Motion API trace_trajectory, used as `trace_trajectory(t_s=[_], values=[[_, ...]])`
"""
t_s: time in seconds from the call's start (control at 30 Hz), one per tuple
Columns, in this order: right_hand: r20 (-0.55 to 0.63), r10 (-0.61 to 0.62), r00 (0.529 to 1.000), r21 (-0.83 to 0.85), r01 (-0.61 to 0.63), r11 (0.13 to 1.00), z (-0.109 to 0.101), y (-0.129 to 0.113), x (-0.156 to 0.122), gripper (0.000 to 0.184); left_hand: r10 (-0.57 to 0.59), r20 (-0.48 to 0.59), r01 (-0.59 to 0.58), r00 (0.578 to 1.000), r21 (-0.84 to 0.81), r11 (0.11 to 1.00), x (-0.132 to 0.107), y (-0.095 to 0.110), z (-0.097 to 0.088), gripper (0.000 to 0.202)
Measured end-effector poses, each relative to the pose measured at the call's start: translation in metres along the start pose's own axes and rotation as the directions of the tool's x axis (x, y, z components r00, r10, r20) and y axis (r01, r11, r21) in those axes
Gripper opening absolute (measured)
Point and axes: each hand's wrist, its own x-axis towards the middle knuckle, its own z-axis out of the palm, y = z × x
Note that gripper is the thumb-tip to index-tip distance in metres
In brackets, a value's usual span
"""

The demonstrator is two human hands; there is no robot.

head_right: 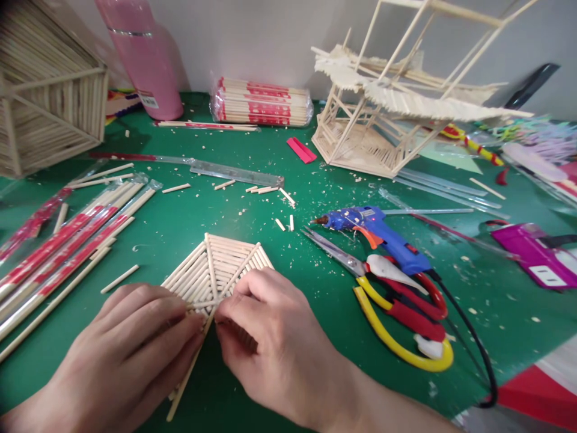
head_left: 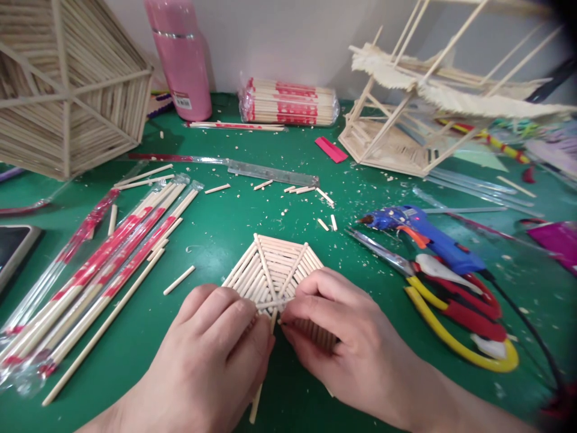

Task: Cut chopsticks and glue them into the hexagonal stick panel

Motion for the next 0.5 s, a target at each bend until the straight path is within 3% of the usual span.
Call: trace_trajectory(t_s=[0.23, 0.5], values=[[-0.003, -0.063, 0.998, -0.132, 0.062, 0.989, 0.0044, -0.002, -0.0029, 0.014, 0.017, 0.027, -0.018, 0.999, 0.022, 1.0, -0.0018, 0.0006, 0.0007, 0.026], [0.05, -0.046, 0.998, -0.25, 0.057, 0.967, 0.0088, -0.0077, -0.0033, 0.022, 0.014, 0.045, -0.015, 0.999, 0.023, 1.0, -0.0011, 0.001, -0.0001, 0.025]])
